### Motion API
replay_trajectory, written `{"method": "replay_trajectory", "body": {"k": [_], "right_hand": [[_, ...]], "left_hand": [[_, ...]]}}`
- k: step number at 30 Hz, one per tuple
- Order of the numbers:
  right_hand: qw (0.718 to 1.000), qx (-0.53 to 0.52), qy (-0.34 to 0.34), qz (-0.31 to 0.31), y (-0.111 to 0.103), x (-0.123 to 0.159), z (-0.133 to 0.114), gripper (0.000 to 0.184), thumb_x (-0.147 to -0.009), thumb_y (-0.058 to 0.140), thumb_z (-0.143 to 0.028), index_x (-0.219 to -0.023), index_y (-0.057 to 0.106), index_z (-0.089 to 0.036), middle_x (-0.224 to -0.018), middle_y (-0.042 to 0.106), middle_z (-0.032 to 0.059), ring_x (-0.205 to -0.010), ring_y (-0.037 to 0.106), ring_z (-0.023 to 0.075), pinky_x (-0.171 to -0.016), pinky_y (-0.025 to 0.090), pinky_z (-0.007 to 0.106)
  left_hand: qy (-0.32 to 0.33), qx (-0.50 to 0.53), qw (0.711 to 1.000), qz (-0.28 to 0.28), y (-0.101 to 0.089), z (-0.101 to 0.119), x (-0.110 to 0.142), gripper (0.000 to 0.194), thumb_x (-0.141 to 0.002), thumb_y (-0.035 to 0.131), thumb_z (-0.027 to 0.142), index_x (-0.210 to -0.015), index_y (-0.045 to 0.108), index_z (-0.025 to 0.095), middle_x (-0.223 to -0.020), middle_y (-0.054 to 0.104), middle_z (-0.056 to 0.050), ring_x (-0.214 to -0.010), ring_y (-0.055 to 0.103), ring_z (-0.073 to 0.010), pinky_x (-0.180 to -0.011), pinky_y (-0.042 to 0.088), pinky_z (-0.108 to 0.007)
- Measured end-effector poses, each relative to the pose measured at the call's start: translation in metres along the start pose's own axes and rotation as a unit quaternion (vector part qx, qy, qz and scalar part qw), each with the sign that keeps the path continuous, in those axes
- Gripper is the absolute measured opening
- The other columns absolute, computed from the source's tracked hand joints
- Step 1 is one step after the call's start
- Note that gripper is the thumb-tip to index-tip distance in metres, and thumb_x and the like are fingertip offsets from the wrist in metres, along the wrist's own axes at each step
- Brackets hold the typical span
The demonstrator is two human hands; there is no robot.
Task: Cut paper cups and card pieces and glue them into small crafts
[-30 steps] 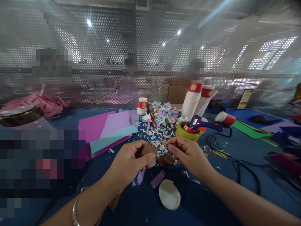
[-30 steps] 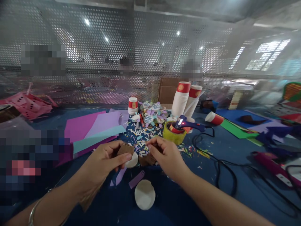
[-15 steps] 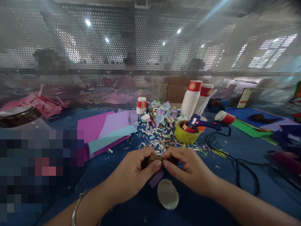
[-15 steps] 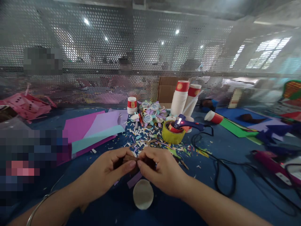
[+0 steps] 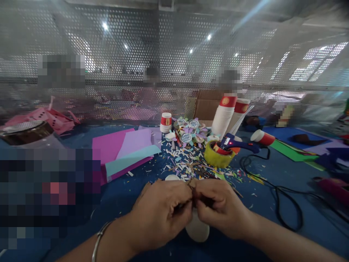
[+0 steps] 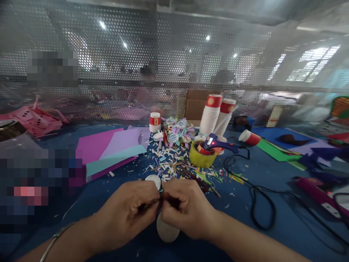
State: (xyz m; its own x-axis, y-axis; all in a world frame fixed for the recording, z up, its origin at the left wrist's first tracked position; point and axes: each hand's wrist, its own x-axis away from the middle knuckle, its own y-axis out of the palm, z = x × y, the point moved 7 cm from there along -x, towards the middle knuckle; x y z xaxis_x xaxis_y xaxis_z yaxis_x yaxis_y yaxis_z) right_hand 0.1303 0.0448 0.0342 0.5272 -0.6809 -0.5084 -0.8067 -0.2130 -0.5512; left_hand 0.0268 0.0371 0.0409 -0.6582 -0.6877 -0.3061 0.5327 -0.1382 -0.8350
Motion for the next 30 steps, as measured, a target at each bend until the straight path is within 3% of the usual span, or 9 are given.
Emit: {"method": "replay_trajectory", "body": {"k": [4, 10, 13, 16, 18, 20, 24, 27, 30], "right_hand": [[1.000, 0.009, 0.000, 0.025, -0.007, 0.003, -0.009, 0.018, -0.071, 0.047, -0.007, -0.062, 0.041, -0.020, -0.057, 0.041, -0.0046, -0.052, 0.038, 0.0095, -0.050, 0.029, 0.023], [0.998, -0.008, 0.010, 0.058, -0.017, -0.001, -0.014, 0.021, -0.078, 0.048, -0.012, -0.059, 0.048, -0.020, -0.053, 0.047, -0.0036, -0.049, 0.043, 0.0099, -0.048, 0.032, 0.022], [0.992, -0.036, 0.091, 0.086, -0.024, -0.005, 0.014, 0.022, -0.080, 0.049, -0.018, -0.059, 0.052, -0.019, -0.055, 0.050, -0.0023, -0.050, 0.045, 0.0106, -0.048, 0.034, 0.023], [0.967, -0.069, 0.184, 0.161, -0.035, -0.003, 0.047, 0.025, -0.086, 0.050, -0.026, -0.061, 0.053, -0.019, -0.053, 0.045, -0.0036, -0.046, 0.038, 0.0097, -0.043, 0.029, 0.022], [0.961, -0.070, 0.204, 0.174, -0.037, -0.003, 0.058, 0.032, -0.090, 0.052, -0.033, -0.061, 0.052, -0.019, -0.051, 0.042, -0.0046, -0.044, 0.035, 0.0092, -0.041, 0.027, 0.022], [0.959, -0.068, 0.211, 0.174, -0.036, -0.003, 0.062, 0.034, -0.092, 0.053, -0.038, -0.063, 0.054, -0.019, -0.051, 0.043, -0.0045, -0.044, 0.036, 0.0091, -0.040, 0.028, 0.021], [0.965, -0.056, 0.219, 0.132, -0.030, -0.004, 0.054, 0.024, -0.092, 0.054, -0.038, -0.084, 0.063, -0.018, -0.063, 0.056, -0.0015, -0.050, 0.047, 0.0107, -0.046, 0.039, 0.022], [0.975, -0.048, 0.200, 0.083, -0.023, -0.004, 0.041, 0.019, -0.093, 0.053, -0.036, -0.095, 0.063, -0.020, -0.071, 0.061, -0.0002, -0.059, 0.055, 0.0126, -0.053, 0.043, 0.023], [0.985, -0.040, 0.166, 0.027, -0.015, -0.005, 0.030, 0.017, -0.094, 0.052, -0.032, -0.092, 0.063, -0.020, -0.074, 0.064, 0.0006, -0.065, 0.059, 0.0138, -0.058, 0.045, 0.025]], "left_hand": [[0.118, -0.134, 0.984, 0.022, -0.003, 0.023, 0.005, 0.019, -0.090, 0.045, 0.014, -0.073, 0.050, 0.020, -0.068, 0.057, -0.001, -0.060, 0.045, -0.0151, -0.051, 0.029, -0.032], [0.234, -0.163, 0.958, 0.023, -0.010, 0.057, 0.015, 0.027, -0.092, 0.040, 0.007, -0.081, 0.063, 0.017, -0.067, 0.065, -0.003, -0.061, 0.051, -0.0172, -0.053, 0.037, -0.033], [0.158, -0.035, 0.982, 0.099, -0.024, 0.051, 0.012, 0.020, -0.094, 0.045, 0.014, -0.095, 0.063, 0.022, -0.073, 0.069, -0.001, -0.064, 0.057, -0.0164, -0.059, 0.044, -0.030], [0.013, 0.049, 0.988, 0.144, -0.031, 0.020, 0.006, 0.015, -0.095, 0.047, 0.018, -0.097, 0.061, 0.022, -0.076, 0.068, -0.001, -0.065, 0.060, -0.0136, -0.058, 0.046, -0.026], [-0.125, 0.167, 0.969, 0.132, -0.026, -0.012, 0.002, 0.019, -0.095, 0.048, 0.027, -0.086, 0.064, 0.021, -0.073, 0.066, -0.001, -0.064, 0.060, -0.0125, -0.057, 0.045, -0.024], [-0.197, 0.275, 0.933, 0.120, -0.018, -0.034, 0.001, 0.019, -0.093, 0.051, 0.031, -0.086, 0.063, 0.018, -0.072, 0.064, -0.001, -0.064, 0.060, -0.0121, -0.055, 0.045, -0.023], [-0.238, 0.370, 0.893, 0.094, -0.006, -0.052, -0.002, 0.018, -0.089, 0.057, 0.034, -0.088, 0.061, 0.017, -0.071, 0.062, 0.000, -0.065, 0.062, -0.0122, -0.053, 0.043, -0.022], [-0.229, 0.380, 0.892, 0.081, -0.002, -0.050, -0.003, 0.018, -0.089, 0.058, 0.034, -0.087, 0.060, 0.017, -0.070, 0.062, 0.000, -0.065, 0.061, -0.0125, -0.055, 0.044, -0.023], [-0.218, 0.378, 0.897, 0.067, 0.000, -0.044, -0.004, 0.018, -0.089, 0.057, 0.035, -0.086, 0.059, 0.017, -0.068, 0.061, 0.001, -0.065, 0.059, -0.0123, -0.056, 0.044, -0.023]]}}
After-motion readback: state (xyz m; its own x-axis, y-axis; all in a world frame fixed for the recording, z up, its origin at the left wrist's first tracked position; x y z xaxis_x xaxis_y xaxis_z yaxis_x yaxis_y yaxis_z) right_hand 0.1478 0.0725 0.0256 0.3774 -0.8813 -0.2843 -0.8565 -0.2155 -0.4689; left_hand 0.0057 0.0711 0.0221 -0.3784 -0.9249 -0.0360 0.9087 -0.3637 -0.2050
